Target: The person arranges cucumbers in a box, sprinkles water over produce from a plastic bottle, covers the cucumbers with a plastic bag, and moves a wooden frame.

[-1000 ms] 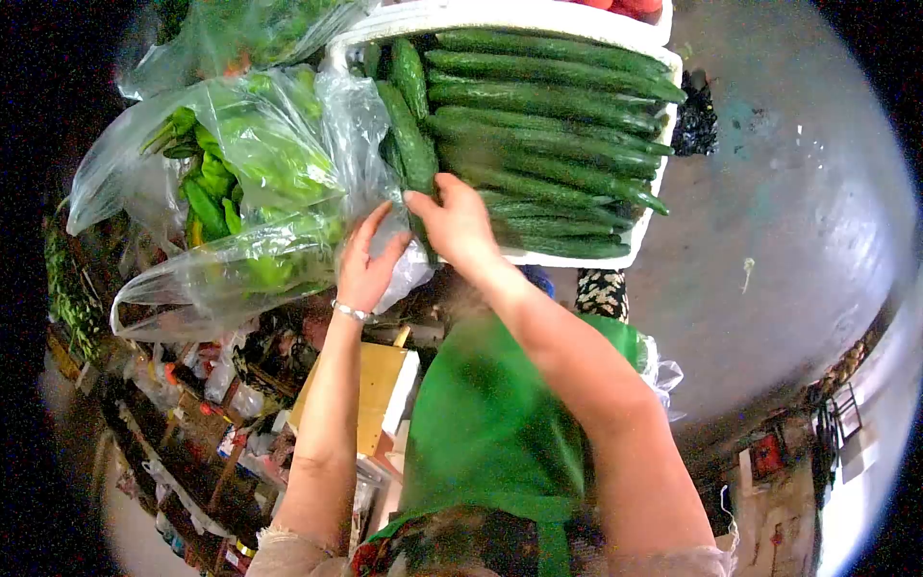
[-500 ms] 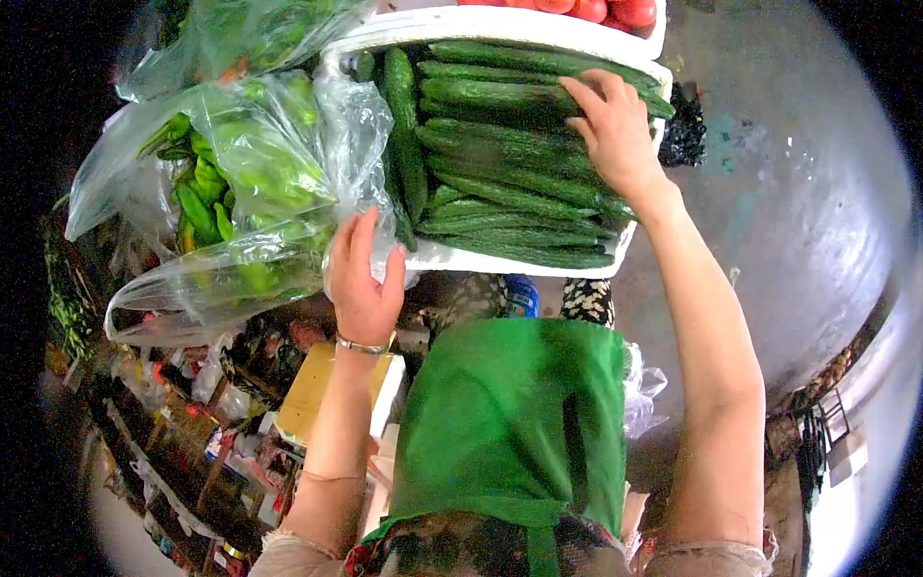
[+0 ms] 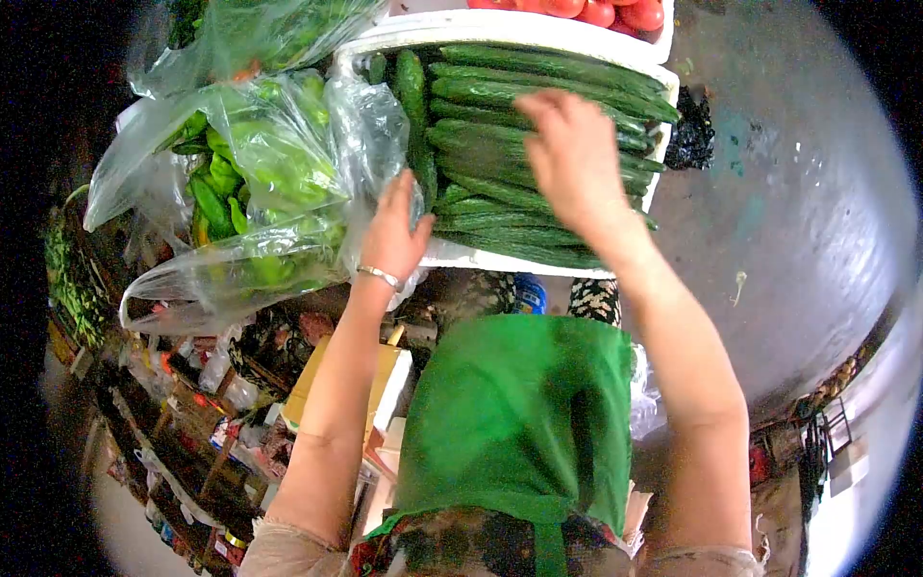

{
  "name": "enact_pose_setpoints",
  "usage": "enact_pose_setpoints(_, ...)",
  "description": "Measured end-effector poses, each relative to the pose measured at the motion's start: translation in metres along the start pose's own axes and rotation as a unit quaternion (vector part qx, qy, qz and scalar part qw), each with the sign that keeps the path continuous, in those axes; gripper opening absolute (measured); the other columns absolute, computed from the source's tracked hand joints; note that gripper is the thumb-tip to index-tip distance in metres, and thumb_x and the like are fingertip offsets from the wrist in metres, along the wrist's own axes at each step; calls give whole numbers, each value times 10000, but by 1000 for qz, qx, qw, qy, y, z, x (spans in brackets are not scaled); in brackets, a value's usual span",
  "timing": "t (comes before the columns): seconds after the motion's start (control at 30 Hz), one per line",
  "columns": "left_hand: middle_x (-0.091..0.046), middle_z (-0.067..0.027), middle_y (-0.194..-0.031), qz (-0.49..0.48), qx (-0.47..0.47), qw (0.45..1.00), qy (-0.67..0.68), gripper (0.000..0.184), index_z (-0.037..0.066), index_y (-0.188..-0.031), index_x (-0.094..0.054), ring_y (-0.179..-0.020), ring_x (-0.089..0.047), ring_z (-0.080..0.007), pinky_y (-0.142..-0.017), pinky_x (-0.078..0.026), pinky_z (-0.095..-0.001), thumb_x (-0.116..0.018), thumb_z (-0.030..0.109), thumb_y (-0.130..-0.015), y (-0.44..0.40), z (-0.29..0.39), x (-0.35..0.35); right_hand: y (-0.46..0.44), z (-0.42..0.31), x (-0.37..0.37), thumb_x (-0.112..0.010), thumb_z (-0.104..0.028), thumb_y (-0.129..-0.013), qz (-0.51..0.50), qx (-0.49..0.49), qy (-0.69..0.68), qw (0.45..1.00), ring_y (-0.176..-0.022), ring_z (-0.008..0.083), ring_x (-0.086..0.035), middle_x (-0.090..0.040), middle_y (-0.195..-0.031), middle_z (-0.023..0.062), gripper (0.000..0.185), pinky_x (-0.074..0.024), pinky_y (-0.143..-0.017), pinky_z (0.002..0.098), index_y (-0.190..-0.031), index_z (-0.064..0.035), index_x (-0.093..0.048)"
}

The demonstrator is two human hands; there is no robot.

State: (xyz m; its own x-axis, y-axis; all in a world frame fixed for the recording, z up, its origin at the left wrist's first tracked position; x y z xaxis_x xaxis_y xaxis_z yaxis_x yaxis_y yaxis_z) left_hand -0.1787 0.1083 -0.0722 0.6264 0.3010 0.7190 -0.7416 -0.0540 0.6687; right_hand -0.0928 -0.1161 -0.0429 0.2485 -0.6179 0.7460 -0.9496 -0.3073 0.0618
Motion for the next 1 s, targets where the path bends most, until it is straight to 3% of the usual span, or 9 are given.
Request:
enact_pose_setpoints(0.07, -295, -296, -1466, 83, 19, 995, 43, 869, 132, -1513, -129, -1136, -532, -462, -937, -477, -454, -653, 149, -820, -2, -13, 17, 14, -20, -35, -598, -108, -868, -58, -42, -126, 989, -1064, 317, -578, -592, -1181, 160, 362, -454, -934, 393, -1222, -41, -573)
enact_pose_setpoints(0.17, -262, -332, -1468, 106, 44, 980, 163, 891, 59, -1514, -61, -1237, -430, -490, -1026, -399, -454, -622, 106, -824, 8, -18, 31, 46, -33, -111, -574, -123, -888, -156, -203, -295, 920, -990, 279, -635, -609, -1165, 196, 371, -500, -869, 355, -1241, -9, -564)
enact_pose_setpoints(0.23, -257, -329, -1474, 126, 13, 980, 154, 880, 22, -1508, -52, -1294, -374, -472, -1063, -352, -451, -603, 93, -825, 24, -14, 32, 57, -40, -143, -595, -143, -879, -121, -279, -324, 896, -1004, 267, -632, -592, -1207, 206, 427, -496, -871, 343, -1275, 7, -535)
enact_pose_setpoints(0.3, -256, -327, -1477, 151, -30, 981, 121, 870, -5, -1502, -50, -1329, -338, -455, -1087, -319, -449, -591, 83, -826, 37, -10, 35, 55, -52, -162, -613, -187, -853, -61, -309, -306, 899, -1066, 390, -553, -567, -1166, 246, 535, -431, -933, 444, -1324, 15, -462)
enact_pose_setpoints(0.5, -237, -296, -1500, 141, -91, 977, 129, 855, -29, -1497, -67, -1385, -252, -443, -1139, -238, -436, -584, 82, -826, 62, -14, 41, 58, -66, -192, -704, -271, -802, 49, -475, -249, 842, -1147, 316, -471, -543, -1152, 116, 559, -304, -981, 492, -1289, -96, -491)
enact_pose_setpoints(0.63, -241, -292, -1499, 110, -84, 980, 143, 854, -4, -1505, -74, -1385, -254, -438, -1130, -259, -430, -586, 75, -826, 62, -22, 42, 44, -72, -198, -785, -317, -718, 74, -489, -153, 856, -1056, 290, -484, -546, -1054, 69, 533, -329, -927, 465, -1183, -154, -582)
enact_pose_setpoints(0.77, -259, -287, -1492, 85, -53, 982, 160, 853, 13, -1508, -74, -1366, -288, -442, -1101, -310, -439, -586, 71, -828, 60, -25, 40, 39, -67, -196, -750, -290, -754, 103, -488, -171, 850, -1051, 324, -505, -571, -1046, 122, 473, -371, -903, 459, -1149, -81, -594)
enact_pose_setpoints(0.9, -271, -300, -1479, 98, -67, 983, 141, 853, 30, -1511, -81, -1344, -318, -455, -1069, -353, -444, -592, 79, -830, 60, -26, 41, 43, -66, -170, -702, -260, -803, 64, -391, -322, 860, -1029, 359, -534, -595, -1031, 177, 432, -419, -880, 450, -1129, 4, -601)
enact_pose_setpoints(1.0, -294, -296, -1465, 98, -67, 983, 140, 842, 104, -1520, -136, -1302, -373, -466, -1015, -412, -457, -610, 89, -824, 59, -27, 40, 57, -53, -120, -673, -230, -829, 10, -300, -256, 919, -1013, 373, -538, -596, -1024, 202, 401, -438, -878, 447, -1119, 36, -598)
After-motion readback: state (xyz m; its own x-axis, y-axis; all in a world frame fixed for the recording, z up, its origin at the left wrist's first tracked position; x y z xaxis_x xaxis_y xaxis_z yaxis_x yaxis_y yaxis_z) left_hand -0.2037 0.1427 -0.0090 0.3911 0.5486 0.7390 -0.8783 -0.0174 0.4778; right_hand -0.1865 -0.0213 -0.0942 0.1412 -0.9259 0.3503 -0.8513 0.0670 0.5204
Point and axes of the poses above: each hand's wrist, its own y-axis away from the middle knuckle, its own x-axis out of the back of the hand, z = x × y, the point moved 8 cm from there along -y, towards the middle knuckle
